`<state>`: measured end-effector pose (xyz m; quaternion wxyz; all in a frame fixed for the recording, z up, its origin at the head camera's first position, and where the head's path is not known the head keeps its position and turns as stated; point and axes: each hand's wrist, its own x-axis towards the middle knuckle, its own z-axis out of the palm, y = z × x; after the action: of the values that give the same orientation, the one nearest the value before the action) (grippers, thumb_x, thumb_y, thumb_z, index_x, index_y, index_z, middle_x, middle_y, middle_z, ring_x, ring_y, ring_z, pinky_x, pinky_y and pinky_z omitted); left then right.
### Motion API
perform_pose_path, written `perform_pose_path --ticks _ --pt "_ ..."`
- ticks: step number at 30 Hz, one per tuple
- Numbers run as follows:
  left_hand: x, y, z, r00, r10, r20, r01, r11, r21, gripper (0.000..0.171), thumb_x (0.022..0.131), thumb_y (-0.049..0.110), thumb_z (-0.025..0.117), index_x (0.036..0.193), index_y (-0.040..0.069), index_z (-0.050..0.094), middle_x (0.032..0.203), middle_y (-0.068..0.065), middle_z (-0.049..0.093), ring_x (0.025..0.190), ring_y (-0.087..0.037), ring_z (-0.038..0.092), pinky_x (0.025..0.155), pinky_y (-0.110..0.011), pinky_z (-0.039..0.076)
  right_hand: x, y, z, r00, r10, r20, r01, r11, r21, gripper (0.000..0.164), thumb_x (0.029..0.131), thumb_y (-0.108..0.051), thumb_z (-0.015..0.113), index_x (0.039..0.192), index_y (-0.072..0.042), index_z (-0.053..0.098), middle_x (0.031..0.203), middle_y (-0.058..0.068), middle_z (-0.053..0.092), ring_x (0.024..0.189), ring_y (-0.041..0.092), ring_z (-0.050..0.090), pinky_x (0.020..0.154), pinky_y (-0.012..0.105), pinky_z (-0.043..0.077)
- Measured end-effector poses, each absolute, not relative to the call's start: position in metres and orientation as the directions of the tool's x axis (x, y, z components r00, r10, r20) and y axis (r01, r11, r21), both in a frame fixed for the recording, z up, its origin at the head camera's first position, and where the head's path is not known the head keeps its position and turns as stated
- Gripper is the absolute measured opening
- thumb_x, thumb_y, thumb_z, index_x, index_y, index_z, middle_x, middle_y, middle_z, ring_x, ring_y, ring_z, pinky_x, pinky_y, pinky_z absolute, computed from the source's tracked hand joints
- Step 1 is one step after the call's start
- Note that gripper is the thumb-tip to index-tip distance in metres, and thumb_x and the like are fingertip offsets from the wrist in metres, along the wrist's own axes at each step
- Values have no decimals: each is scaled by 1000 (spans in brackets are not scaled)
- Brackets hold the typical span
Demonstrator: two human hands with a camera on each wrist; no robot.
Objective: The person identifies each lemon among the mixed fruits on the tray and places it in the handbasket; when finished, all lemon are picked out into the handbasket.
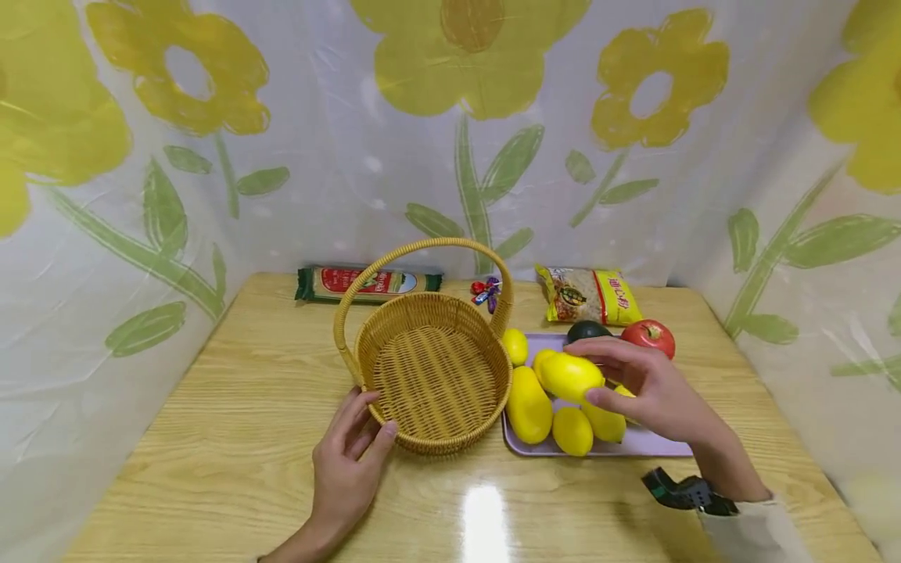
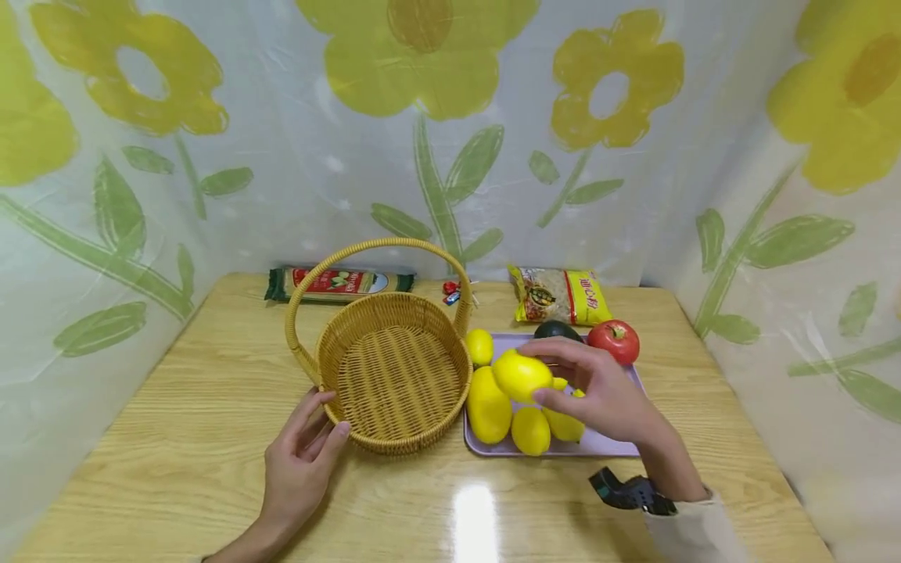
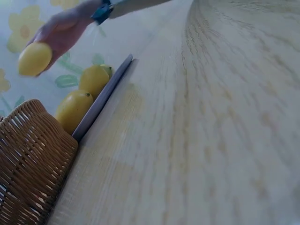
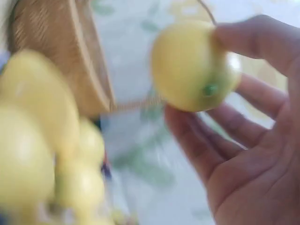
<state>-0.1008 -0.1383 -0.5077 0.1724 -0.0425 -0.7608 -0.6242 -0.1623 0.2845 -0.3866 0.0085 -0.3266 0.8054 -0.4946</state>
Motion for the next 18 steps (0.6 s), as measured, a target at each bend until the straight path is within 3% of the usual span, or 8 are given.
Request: perform_pose_path --ticks 4,11,15,18 --pt "-98 -138 -509 -934 -155 321 285 217 934 49 103 9 78 149 2 63 171 -31 37 145 -54 52 108 -35 55 -179 240 -388 -746 -623 234 -515 317 -797 48 100 -7 81 146 -14 69 146 6 70 130 13 68 110 25 60" --pt "-98 -135 -508 -930 -167 326 296 185 937 48 101 6 79 147 5 66 170 -28 40 145 -51 54 107 -32 57 -186 182 -397 -684 -708 176 -576 376 -726 43 100 -20 83 141 -20 73 137 -3 74 111 13 70 98 33 66" --pt "-100 -135 -507 -923 -174 344 315 175 933 47 101 4 79 146 10 68 170 -28 41 144 -50 54 107 -31 58 -182 153 -401 -659 -731 180 -623 396 -674 47 100 -24 84 144 -18 71 143 -2 73 120 15 71 101 37 66" --pt "-100 -136 -508 -920 -180 348 319 171 932 47 100 2 79 145 10 69 169 -28 42 143 -50 55 105 -31 59 -182 147 -401 -650 -736 189 -628 380 -679 52 100 -27 84 148 -16 68 148 -2 70 131 19 69 111 40 63"
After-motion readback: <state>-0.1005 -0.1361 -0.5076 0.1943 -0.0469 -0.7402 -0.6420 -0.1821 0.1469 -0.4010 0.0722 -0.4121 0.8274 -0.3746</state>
